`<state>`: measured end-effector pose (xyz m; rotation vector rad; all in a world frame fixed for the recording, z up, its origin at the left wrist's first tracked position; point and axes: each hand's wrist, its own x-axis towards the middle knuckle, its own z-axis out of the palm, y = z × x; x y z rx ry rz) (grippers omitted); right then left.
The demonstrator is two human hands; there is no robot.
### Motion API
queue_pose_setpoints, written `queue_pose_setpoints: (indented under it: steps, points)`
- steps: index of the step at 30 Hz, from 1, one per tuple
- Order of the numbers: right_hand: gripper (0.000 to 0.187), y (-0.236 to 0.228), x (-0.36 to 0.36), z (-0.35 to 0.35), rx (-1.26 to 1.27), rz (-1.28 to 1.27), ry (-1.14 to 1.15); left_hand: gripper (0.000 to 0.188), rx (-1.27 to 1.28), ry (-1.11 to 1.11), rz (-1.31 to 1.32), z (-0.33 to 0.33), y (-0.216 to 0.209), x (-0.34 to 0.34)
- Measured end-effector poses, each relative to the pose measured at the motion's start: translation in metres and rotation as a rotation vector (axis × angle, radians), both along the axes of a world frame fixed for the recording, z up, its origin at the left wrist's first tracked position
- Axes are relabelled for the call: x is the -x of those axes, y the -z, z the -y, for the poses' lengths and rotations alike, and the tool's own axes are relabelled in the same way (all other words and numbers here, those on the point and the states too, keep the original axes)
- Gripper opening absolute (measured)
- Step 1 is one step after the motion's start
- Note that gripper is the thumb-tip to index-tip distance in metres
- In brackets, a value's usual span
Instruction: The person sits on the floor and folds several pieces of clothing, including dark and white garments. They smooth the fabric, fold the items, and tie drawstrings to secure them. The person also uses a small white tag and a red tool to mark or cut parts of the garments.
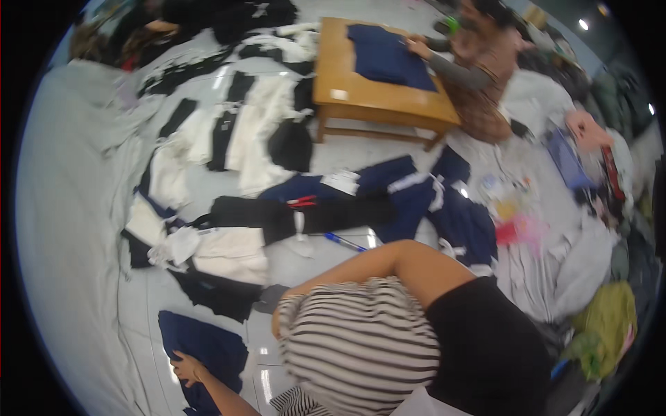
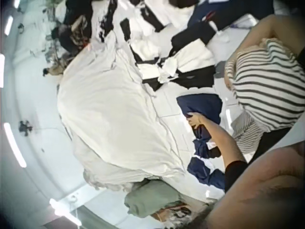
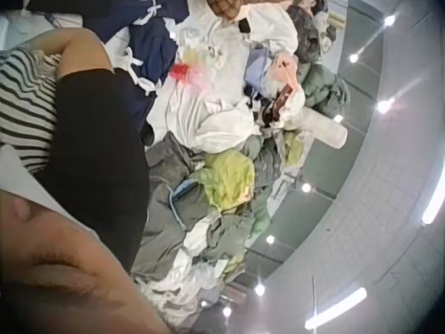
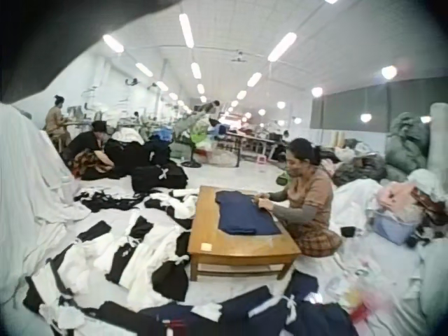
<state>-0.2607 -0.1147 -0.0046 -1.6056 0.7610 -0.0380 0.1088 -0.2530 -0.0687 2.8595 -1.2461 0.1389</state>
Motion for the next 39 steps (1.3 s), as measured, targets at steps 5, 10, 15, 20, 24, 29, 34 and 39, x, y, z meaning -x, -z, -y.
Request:
queue_pose_setpoints:
  steps: [5, 10, 15, 20, 24, 29, 34, 39]
  points:
    - [0.044, -0.021, 0.027, -0.007, 0.160, -0.010, 0.224, 0.062, -0.003, 0.400, -0.003, -0.070, 0.003, 0.041]
    - [0.040, -0.044, 0.052, -0.016, 0.307, -0.030, 0.370, 0.060, -0.033, 0.553, -0.019, -0.120, -0.005, 0.070]
    - [0.037, -0.061, 0.082, -0.036, 0.431, -0.067, 0.500, 0.060, -0.113, 0.576, 0.006, -0.150, -0.020, 0.092]
    - [0.033, -0.080, 0.112, -0.055, 0.526, -0.073, 0.606, 0.060, -0.243, 0.575, 0.050, -0.175, -0.030, 0.109]
    - [0.030, -0.086, 0.129, -0.058, 0.583, -0.082, 0.672, 0.061, -0.376, 0.560, 0.070, -0.187, -0.036, 0.106]
    - [0.027, -0.086, 0.128, -0.060, 0.644, -0.085, 0.693, 0.061, -0.532, 0.479, 0.080, -0.197, -0.067, 0.081]
    - [0.023, -0.095, 0.143, -0.052, 0.734, -0.092, 0.730, 0.061, -0.704, 0.394, 0.045, -0.217, -0.081, 0.046]
    - [0.020, -0.123, 0.219, -0.007, 1.145, -0.175, 0.994, 0.062, -0.851, 0.277, -0.022, -0.239, -0.088, -0.005]
